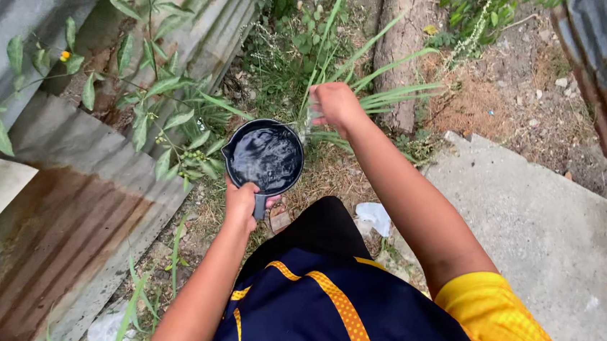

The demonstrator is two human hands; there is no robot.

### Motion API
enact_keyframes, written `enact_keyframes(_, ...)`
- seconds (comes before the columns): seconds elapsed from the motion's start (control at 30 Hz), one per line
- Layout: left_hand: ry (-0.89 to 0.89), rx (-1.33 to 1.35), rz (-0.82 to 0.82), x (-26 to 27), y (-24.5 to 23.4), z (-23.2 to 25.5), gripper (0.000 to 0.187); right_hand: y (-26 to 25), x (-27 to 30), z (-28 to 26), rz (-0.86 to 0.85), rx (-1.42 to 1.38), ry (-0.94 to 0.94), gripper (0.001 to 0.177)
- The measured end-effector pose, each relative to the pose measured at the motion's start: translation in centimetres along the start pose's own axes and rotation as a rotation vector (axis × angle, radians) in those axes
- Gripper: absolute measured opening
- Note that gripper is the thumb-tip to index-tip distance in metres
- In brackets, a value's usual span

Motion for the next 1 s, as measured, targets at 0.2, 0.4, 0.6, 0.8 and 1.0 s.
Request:
enact_keyframes(0.2,0.048,0.083,0.004,-0.4,1.9,0.8,0.072,1.4,-3.9,0.8,-0.034,0.211,-0.258,0.032)
enact_keyframes(0.4,0.119,0.162,0.059,0.4,7.6,2.4,0.069,5.7,-4.8,3.5,-0.166,1.109,-0.827,0.028)
enact_keyframes(0.6,0.137,0.24,0.206,-0.7,11.0,1.6,0.077,6.2,-8.9,8.9,-0.396,-0.031,0.352,0.034)
enact_keyframes(0.8,0.138,0.414,0.269,-2.5,9.8,-1.2,0.071,5.4,-7.7,0.7,-0.978,-0.63,0.479,0.028)
enact_keyframes(1.0,0.213,0.477,0.45,-0.5,8.4,-1.4,0.075,2.1,-9.5,-1.9,-0.521,0.243,0.22,0.046)
Point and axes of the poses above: each hand's wrist, its own x-axis away from the middle knuckle, its own y-axis out of the palm, z = x × y, the point moved 5 cm from there along -x, towards the middle knuckle
